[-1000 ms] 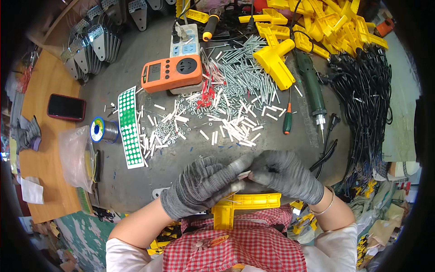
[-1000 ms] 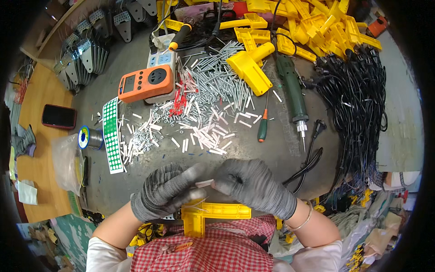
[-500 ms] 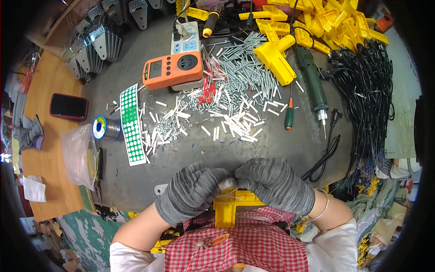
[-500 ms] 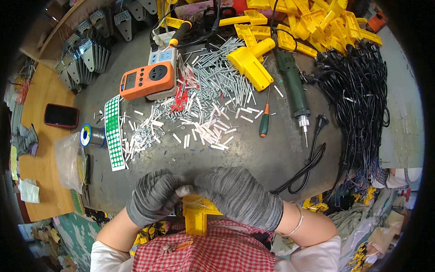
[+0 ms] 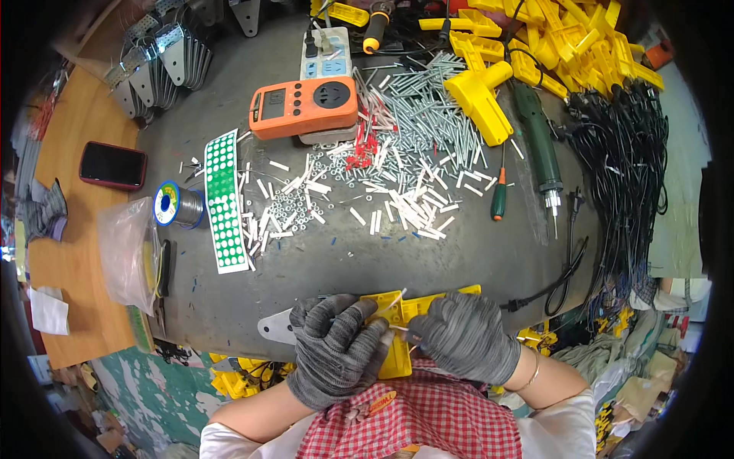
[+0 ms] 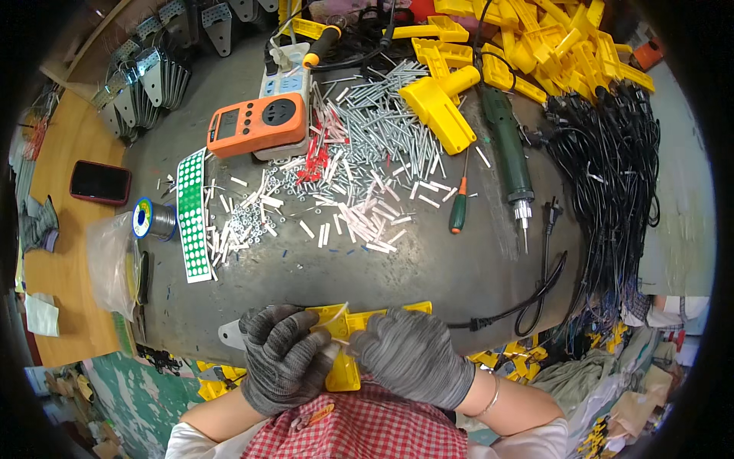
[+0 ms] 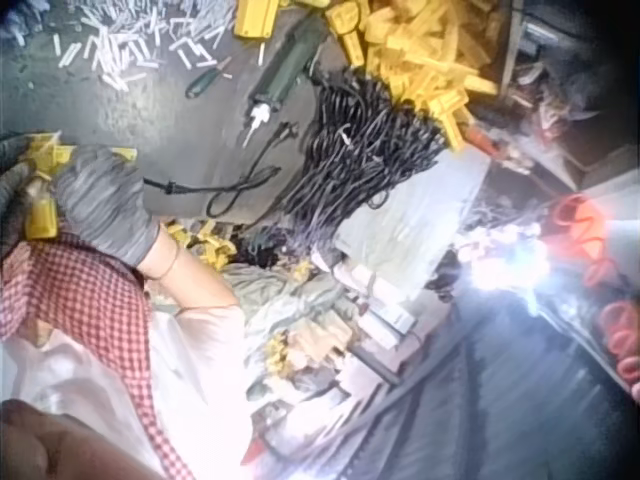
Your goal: The person assembles a yellow handheld electronic device by integrating internal components and electrical wires into the device housing, then fastens them with screws using an electric screwdriver and solders connections with a soldering iron.
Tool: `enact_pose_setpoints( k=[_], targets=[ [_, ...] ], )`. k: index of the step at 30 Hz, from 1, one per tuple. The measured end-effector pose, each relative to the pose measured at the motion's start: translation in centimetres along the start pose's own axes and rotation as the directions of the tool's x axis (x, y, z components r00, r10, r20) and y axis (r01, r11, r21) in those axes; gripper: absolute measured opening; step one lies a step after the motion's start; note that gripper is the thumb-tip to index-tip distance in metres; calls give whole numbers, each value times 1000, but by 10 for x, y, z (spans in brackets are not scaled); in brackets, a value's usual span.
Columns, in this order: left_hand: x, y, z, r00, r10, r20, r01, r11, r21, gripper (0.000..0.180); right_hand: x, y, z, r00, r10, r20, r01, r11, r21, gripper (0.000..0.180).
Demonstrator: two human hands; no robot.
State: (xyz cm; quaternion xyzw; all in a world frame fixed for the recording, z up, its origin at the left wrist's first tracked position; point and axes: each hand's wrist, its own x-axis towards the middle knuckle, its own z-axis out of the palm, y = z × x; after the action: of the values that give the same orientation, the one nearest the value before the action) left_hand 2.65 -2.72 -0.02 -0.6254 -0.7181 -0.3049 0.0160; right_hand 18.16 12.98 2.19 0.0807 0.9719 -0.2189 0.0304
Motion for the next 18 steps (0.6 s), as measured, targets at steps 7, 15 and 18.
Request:
enact_pose_setpoints(
  k=[7,15,18],
  targets=[
    [13,-25,-6,986,98,134,-99,995,3,31,33,22,-30,873,293,-389,-60,858,510,20],
    [64,-24,-26,978,65,200,-73,997,35,43,48,28,-27,973,222,-67,-205,957,206,40],
    [109,-66,-7,995,17,97,-32,989,145,24,47,30,-8,934,318,-160,-247,903,352,36]
  ],
)
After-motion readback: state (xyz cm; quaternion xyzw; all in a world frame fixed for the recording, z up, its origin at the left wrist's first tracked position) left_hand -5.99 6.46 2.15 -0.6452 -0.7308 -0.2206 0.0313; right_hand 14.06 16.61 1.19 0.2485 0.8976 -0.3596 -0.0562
